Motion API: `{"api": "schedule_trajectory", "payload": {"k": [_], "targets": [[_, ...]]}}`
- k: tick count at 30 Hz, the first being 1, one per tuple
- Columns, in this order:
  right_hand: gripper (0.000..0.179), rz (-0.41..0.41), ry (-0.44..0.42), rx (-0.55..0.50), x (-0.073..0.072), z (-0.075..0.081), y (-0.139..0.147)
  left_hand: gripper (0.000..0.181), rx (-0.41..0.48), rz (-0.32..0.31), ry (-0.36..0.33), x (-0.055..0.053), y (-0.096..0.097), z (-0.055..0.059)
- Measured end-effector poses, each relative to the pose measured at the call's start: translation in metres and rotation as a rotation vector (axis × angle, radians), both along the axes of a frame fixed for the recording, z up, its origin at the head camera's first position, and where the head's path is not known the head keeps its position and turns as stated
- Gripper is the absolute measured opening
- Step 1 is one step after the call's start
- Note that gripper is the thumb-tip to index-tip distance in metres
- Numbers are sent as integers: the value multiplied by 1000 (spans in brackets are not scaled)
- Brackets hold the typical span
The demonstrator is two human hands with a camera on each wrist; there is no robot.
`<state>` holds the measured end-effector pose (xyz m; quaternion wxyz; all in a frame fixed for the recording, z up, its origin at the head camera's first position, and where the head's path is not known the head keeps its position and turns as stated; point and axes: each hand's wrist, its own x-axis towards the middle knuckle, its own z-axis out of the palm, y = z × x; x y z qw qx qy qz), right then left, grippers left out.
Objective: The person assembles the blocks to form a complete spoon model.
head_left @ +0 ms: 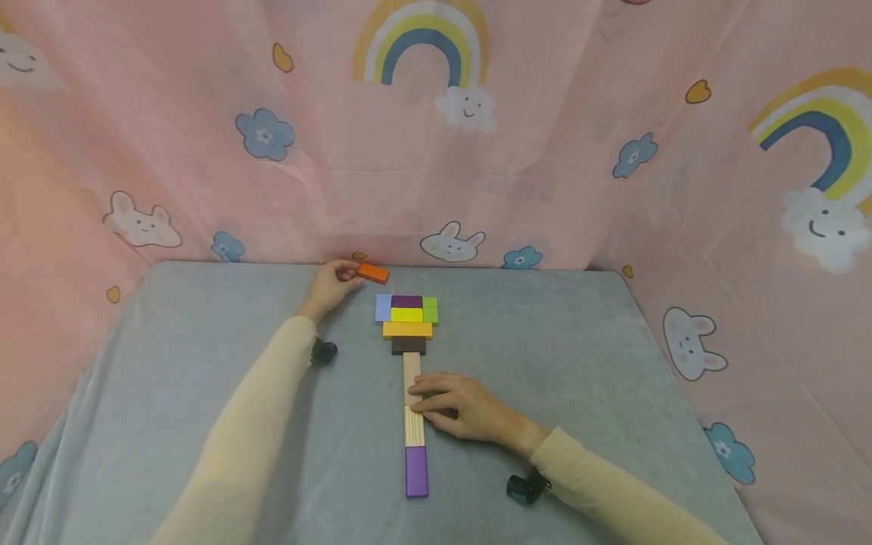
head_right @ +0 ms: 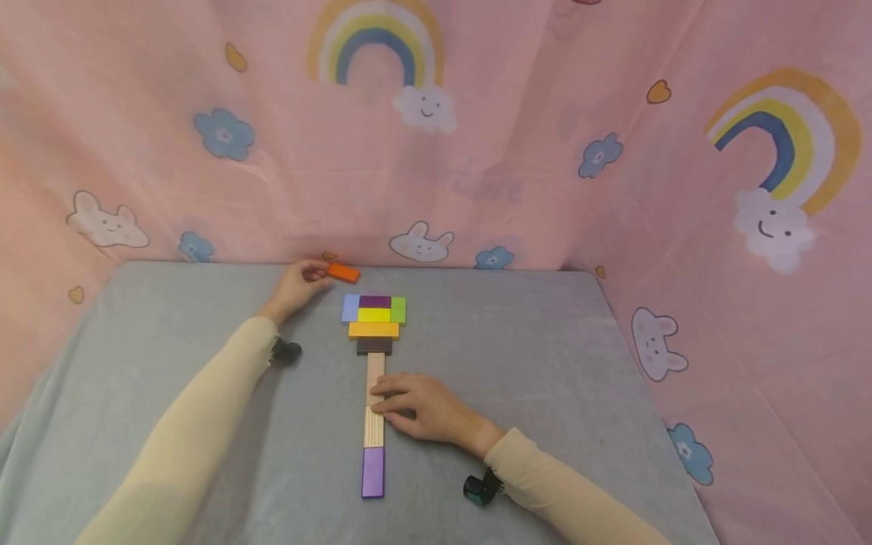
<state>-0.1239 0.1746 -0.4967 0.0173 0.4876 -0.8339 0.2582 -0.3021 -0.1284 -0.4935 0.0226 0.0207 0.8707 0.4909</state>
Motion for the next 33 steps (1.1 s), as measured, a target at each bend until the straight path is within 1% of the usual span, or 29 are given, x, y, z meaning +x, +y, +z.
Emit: {"api": "schedule_trajectory", "payload": {"k": [5, 9, 15, 21, 26, 30, 33], "targets": [[26, -2, -17, 4, 0, 0, 0, 44, 1, 12, -24, 0, 3, -1], [27, -5, -19, 7, 0, -1, 0, 43, -14, 10, -16, -1, 2, -4], [27, -7, -12, 6, 0, -1, 0, 39, -20, 12, -8, -1, 2, -5], [26, 2, 12, -2, -1, -2, 0, 48, -57, -19, -5, -1, 4, -4], [26, 11, 21, -17, -1, -1, 0, 51, -117, -49, 0, -2, 6, -2], [25, 11, 19, -15, -1, -1, 0, 50, -147, -65, 13, -2, 6, -1], [25, 11, 27, -8, -1, -2, 0, 45, -152, -68, 16, -2, 6, -1]]}}
